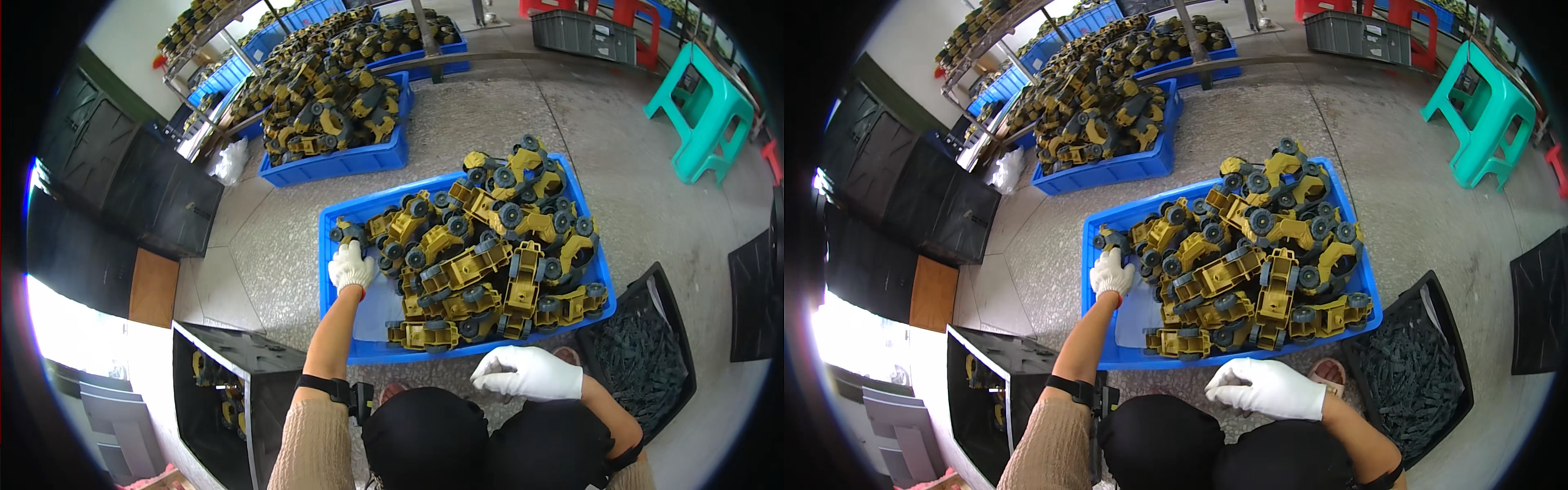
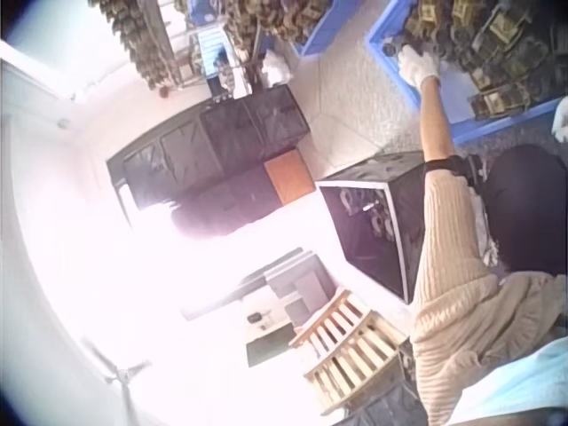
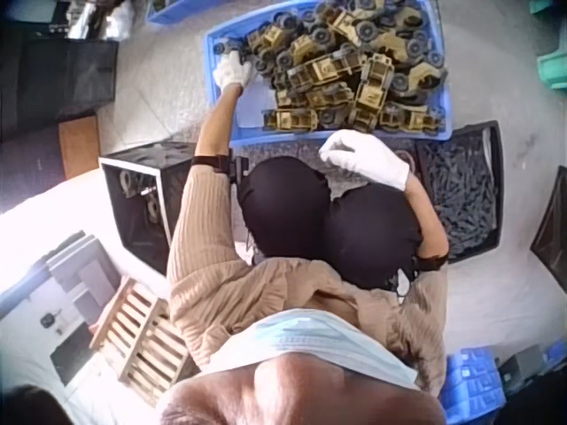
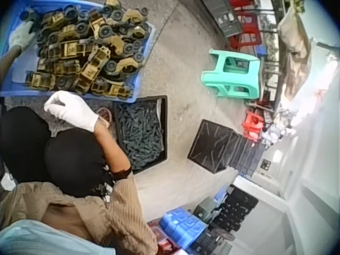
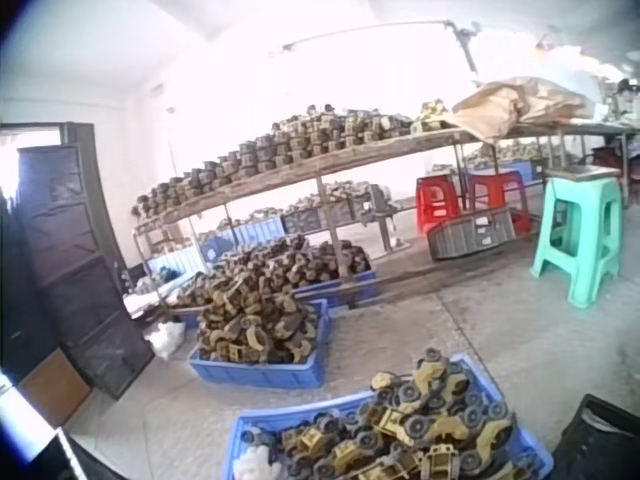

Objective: Picking up toy excavators from a blue bin, inspecting them, and placing them into a larger black crate.

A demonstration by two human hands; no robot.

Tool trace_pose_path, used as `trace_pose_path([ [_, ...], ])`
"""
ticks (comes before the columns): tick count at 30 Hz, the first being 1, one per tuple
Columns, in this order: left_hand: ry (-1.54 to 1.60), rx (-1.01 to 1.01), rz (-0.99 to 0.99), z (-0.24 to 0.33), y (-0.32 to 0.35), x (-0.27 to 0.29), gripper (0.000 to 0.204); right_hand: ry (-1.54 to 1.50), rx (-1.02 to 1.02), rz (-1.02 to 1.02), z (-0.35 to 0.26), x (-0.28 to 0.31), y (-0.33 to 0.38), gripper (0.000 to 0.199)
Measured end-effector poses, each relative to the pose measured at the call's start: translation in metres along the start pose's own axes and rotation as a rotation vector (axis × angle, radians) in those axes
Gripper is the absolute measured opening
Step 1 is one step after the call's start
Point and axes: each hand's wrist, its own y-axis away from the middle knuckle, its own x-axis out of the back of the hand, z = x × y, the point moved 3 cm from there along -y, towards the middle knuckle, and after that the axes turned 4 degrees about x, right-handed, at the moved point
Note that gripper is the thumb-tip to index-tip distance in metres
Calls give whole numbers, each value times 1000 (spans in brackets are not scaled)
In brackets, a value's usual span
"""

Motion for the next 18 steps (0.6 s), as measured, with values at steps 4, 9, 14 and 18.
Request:
trace_pose_path([
  [4,-249,-68,103,40,8,1,30,44,49,51,5,7,-7,26],
  [9,52,-40,219,-27,-30,-15,29,52,263,525,28,30,13,16],
  [14,1375,178,-74,-99,-46,30,35,380,313,1441,134,117,87,12],
  [18,1709,254,-399,-44,5,85,41,562,-138,1675,240,193,155,24],
])
